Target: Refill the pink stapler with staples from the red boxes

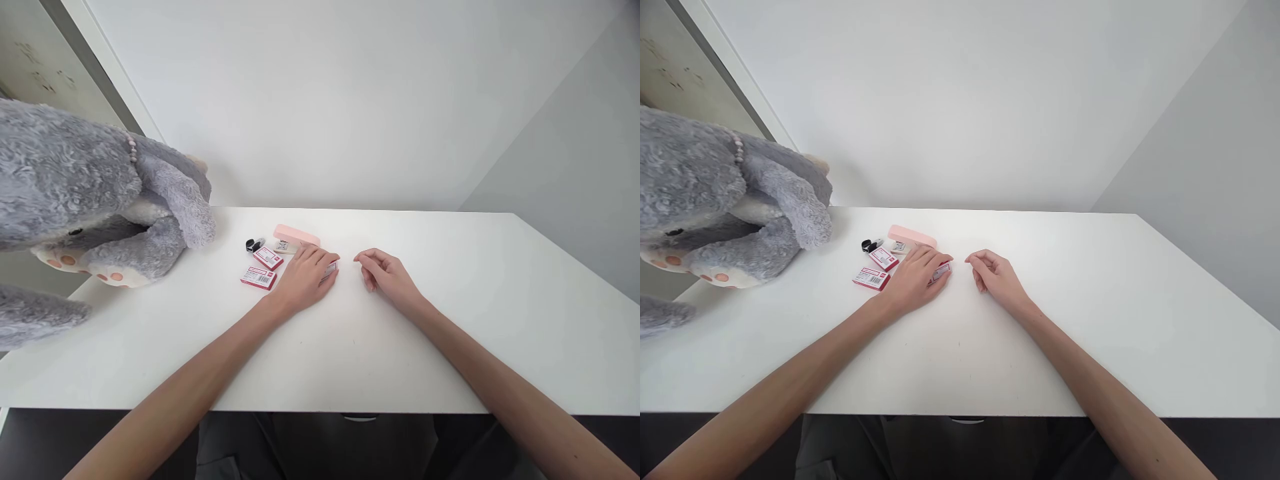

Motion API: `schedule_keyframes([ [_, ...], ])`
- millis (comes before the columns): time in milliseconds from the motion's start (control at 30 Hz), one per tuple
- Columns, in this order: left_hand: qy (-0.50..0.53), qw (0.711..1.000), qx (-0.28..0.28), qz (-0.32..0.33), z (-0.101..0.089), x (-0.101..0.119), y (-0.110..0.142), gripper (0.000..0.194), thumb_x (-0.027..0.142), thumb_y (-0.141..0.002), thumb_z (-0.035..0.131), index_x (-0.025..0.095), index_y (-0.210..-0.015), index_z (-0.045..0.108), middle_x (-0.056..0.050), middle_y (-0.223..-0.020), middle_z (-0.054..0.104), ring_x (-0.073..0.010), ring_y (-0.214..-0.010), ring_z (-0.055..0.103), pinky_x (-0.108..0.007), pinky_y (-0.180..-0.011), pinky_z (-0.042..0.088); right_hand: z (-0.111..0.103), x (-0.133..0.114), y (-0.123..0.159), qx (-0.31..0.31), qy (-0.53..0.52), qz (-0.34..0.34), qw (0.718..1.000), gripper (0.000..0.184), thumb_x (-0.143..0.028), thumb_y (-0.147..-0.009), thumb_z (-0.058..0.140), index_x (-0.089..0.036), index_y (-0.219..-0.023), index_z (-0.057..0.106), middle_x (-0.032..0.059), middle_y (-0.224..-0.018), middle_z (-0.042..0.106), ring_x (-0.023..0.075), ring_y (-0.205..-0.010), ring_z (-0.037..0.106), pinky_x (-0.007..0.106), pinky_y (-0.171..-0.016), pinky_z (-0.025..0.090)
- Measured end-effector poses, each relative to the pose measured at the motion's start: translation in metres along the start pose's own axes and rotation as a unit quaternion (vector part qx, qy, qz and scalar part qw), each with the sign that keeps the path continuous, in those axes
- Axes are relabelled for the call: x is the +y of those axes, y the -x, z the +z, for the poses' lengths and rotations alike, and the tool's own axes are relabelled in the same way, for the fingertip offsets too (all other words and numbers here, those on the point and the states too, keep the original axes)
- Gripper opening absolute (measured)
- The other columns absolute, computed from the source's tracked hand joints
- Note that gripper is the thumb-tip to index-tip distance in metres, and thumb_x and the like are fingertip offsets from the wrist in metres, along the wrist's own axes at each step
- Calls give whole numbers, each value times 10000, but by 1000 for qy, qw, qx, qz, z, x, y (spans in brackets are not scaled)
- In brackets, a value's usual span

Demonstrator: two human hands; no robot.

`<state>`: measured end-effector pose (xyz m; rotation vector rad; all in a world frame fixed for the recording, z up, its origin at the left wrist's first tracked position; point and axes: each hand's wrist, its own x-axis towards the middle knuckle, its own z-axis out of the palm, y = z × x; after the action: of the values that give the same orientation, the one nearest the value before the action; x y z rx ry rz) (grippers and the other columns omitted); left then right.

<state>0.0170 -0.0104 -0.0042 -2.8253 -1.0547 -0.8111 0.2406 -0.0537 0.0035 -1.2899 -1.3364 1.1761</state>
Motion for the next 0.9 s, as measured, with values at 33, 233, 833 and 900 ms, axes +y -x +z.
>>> schedule_keyframes([
  [33, -11, 1000, 5, -10, 1, -1, 0, 254, 290, -1040, 515, 192, -1221, 663, -82, -1133, 732, -264, -1133, 623, -451, -1042, 489, 0, 0, 0, 0, 2, 2, 1000, 325, -572, -938, 655, -250, -966, 688, -45, -647, 550, 125, -551, 492, 287, -590, 420],
  [233, -62, 997, 6, -41, 4, -5, 1, 275, 239, -1044, 455, 170, -1123, 709, -117, -1107, 689, -283, -1082, 610, -467, -972, 490, 0, 0, 0, -1, 2, 6, 1000, 338, -584, -926, 666, -247, -952, 692, -46, -650, 547, 120, -551, 484, 282, -585, 417],
  [833, -107, 993, 7, -50, 1, -8, 1, 441, -80, -841, 413, 211, -1060, 662, -128, -1163, 589, -308, -1066, 526, -457, -902, 448, 1, -1, 1, -2, -1, 8, 1000, 350, -594, -917, 668, -246, -950, 691, -36, -658, 550, 127, -557, 477, 285, -575, 417],
  [900, -114, 992, 1, -50, 2, -7, 1, 485, -111, -789, 406, 213, -1049, 656, -127, -1146, 577, -304, -1047, 519, -451, -882, 443, 2, -1, 2, -2, 1, 9, 1000, 338, -583, -923, 665, -248, -951, 693, -38, -657, 551, 125, -560, 477, 283, -580, 419],
])
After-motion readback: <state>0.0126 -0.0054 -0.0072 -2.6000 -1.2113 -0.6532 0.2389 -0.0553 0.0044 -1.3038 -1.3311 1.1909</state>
